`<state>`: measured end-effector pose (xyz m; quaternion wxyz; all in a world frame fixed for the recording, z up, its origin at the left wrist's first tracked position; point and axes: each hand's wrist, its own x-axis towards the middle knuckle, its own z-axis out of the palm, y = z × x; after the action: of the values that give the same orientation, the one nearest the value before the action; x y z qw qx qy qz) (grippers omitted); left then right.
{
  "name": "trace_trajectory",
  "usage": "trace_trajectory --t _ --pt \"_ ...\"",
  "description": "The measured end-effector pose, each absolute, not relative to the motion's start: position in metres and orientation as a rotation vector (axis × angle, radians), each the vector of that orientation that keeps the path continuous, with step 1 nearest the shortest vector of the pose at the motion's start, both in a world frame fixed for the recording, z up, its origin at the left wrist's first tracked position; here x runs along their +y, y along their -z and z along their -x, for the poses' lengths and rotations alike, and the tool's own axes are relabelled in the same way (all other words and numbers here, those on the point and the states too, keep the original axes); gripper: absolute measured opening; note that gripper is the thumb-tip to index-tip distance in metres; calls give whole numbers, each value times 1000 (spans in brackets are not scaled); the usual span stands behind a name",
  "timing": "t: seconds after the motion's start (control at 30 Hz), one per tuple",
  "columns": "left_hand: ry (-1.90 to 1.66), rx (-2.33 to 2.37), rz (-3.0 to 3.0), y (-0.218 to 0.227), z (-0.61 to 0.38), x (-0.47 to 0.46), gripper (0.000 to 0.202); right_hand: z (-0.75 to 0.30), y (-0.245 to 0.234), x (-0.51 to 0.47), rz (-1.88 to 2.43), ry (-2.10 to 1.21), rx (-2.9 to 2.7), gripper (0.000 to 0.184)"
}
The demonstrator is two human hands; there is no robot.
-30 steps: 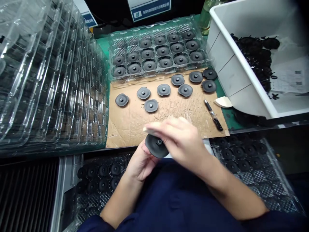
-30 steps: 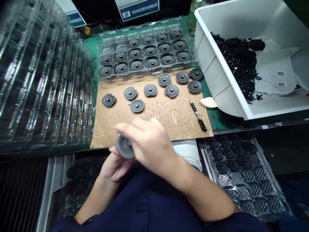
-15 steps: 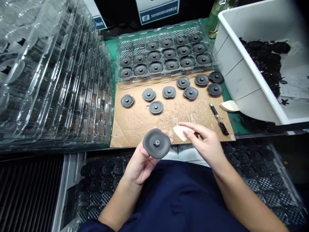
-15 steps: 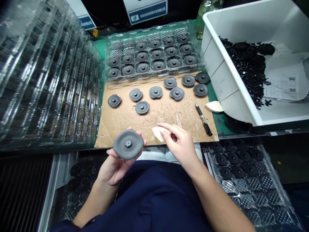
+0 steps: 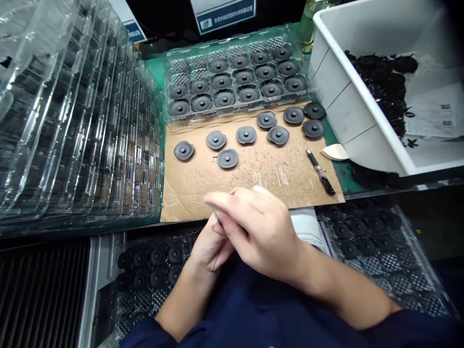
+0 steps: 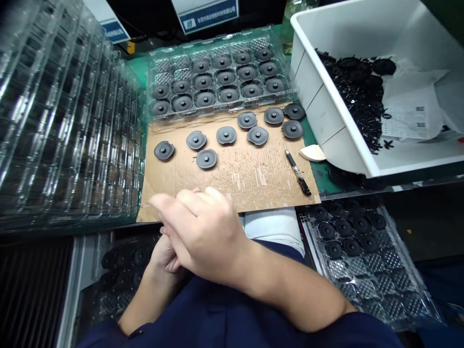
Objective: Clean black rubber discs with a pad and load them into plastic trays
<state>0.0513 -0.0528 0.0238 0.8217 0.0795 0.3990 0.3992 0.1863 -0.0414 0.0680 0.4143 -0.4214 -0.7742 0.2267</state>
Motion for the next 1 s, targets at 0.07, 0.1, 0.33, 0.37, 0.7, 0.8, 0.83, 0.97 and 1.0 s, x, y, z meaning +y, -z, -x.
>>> trace_trajectory --t 0.07,0.1,0.33,0.37,0.7,0.8,0.83,0.97,1.0 --pt "-844 796 -173 -24 -47 -53 50 -194 -71 -46 971 -729 -1997 22" --pt "-841 773 -176 -23 -44 -53 53 -200 -73 -50 995 -805 -2034 20" --pt "-856 723 -178 -14 -47 -54 60 -224 -64 -36 1090 -482 -2159 32" --pt "-856 700 -193 -16 -48 -54 58 -225 -57 -30 1047 -573 -2088 31" --pt "-843 608 -173 -20 -37 -53 49 -238 34 -63 1505 -1111 -1655 22" --pt "-828 627 -180 -20 -40 -51 50 -243 26 -67 1545 -1100 -1647 22" --pt "-822 631 -188 -21 -41 -51 50 -244 16 -65 1570 -1068 -1621 22" --pt "-832 646 -221 -23 -49 -51 52 -236 -36 -51 1431 -799 -1643 22" --pt "-840 660 -231 -22 -51 -52 53 -231 -46 -48 1306 -722 -1715 23"
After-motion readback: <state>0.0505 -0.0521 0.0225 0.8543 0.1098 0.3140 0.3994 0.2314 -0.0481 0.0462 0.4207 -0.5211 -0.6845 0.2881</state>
